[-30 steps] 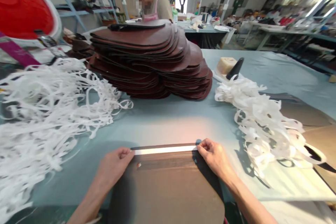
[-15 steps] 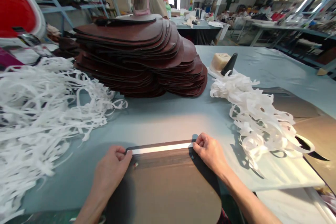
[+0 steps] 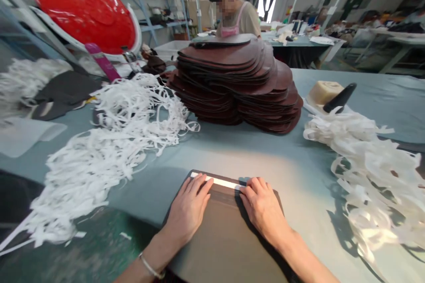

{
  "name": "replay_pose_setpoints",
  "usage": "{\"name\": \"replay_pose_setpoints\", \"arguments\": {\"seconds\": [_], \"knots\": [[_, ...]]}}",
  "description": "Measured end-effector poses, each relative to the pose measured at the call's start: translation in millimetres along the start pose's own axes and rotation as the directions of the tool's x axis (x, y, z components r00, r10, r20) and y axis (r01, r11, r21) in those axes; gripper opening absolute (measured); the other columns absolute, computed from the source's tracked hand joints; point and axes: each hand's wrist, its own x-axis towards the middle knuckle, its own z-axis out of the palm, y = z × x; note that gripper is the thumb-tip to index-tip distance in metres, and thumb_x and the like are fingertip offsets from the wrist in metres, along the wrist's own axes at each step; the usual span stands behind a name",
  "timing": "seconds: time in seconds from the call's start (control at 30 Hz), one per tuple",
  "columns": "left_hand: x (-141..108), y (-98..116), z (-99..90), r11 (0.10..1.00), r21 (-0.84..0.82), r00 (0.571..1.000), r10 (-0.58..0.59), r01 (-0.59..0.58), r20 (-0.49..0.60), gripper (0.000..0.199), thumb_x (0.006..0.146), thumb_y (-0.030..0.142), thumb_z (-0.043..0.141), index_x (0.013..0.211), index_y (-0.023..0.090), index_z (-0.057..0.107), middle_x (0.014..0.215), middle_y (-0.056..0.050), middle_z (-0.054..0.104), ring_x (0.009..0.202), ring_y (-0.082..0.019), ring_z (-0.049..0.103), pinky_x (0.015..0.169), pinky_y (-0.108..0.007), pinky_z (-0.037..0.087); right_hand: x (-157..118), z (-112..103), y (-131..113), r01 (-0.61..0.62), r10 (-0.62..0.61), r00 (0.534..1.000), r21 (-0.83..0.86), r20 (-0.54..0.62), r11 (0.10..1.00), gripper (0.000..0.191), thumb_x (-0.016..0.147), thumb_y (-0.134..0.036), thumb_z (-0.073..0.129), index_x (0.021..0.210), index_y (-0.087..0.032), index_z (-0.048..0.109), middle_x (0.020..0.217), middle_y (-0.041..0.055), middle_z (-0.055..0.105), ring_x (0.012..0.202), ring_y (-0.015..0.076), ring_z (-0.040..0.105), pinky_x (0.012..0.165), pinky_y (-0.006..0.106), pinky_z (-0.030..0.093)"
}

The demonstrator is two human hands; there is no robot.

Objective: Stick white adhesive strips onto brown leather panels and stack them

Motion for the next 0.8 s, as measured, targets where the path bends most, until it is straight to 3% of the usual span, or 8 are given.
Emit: {"name": "replay_pose_setpoints", "arguments": {"seconds": [0.1,0.27,0.4,0.5,0.63,0.8], "knots": [[1,-11,0.0,0.991,-0.091,0.991,-0.104,0.096,-0.079,0.037,0.093,0.024,0.046,0.129,0.018,0.046,0.131,-0.012,0.048,0.126,-0.026,0.043,0.109,-0.044,0.038,15,-1,4,-0.024,0.025,1.000,-0.041,0.008,0.999,0.019,0.096,-0.028,0.046,0.092,-0.015,0.059,0.109,0.0142,0.056,0.096,0.0263,0.051,0.075,0.036,0.039],[3,-11,-1.1,0.961,-0.220,0.971,-0.201,0.169,-0.130,0.027,0.094,0.020,0.042,0.121,0.019,0.048,0.120,-0.011,0.051,0.120,-0.025,0.047,0.103,-0.044,0.043,47,3,-12,-0.124,0.129,0.991,-0.124,0.029,0.985,0.033,0.096,-0.045,0.045,0.088,-0.016,0.057,0.080,0.0103,0.062,0.079,0.0262,0.056,0.070,0.036,0.037],[2,-11,-0.9,0.951,-0.235,0.965,-0.233,0.199,-0.125,0.026,0.094,0.018,0.039,0.117,0.019,0.050,0.117,-0.011,0.053,0.115,-0.025,0.049,0.099,-0.044,0.045,74,19,-37,-0.011,0.009,0.999,0.081,0.031,0.997,0.018,0.096,-0.028,0.046,0.090,-0.018,0.059,0.089,0.0079,0.063,0.087,0.0227,0.055,0.072,0.032,0.038],[3,-14,-0.1,0.958,-0.195,0.961,-0.240,0.211,-0.139,0.036,0.093,0.016,0.038,0.129,0.018,0.043,0.130,-0.013,0.048,0.119,-0.025,0.047,0.100,-0.043,0.044,86,32,-53,0.095,-0.099,0.995,0.202,0.010,0.975,0.018,0.091,-0.011,0.046,0.099,-0.020,0.060,0.099,0.0066,0.059,0.089,0.0198,0.052,0.074,0.029,0.039],[8,-15,-2.0,0.977,-0.078,0.975,-0.205,0.199,-0.085,0.058,0.088,0.009,0.039,0.143,0.023,0.029,0.145,-0.010,0.037,0.119,-0.026,0.045,0.099,-0.044,0.040,86,41,-64,0.179,-0.174,0.984,0.130,-0.043,0.975,0.018,0.091,-0.010,0.047,0.103,-0.016,0.059,0.101,0.0092,0.056,0.091,0.0219,0.048,0.078,0.033,0.041],[13,-12,-5.5,0.976,0.003,0.975,-0.215,0.216,-0.050,0.046,0.085,0.008,0.042,0.130,0.018,0.047,0.132,-0.008,0.051,0.112,-0.026,0.045,0.096,-0.043,0.039,79,37,-70,0.257,-0.260,0.964,-0.054,-0.059,0.965,0.023,0.091,-0.009,0.044,0.109,-0.012,0.058,0.097,0.0113,0.057,0.088,0.0259,0.046,0.075,0.038,0.043]]}}
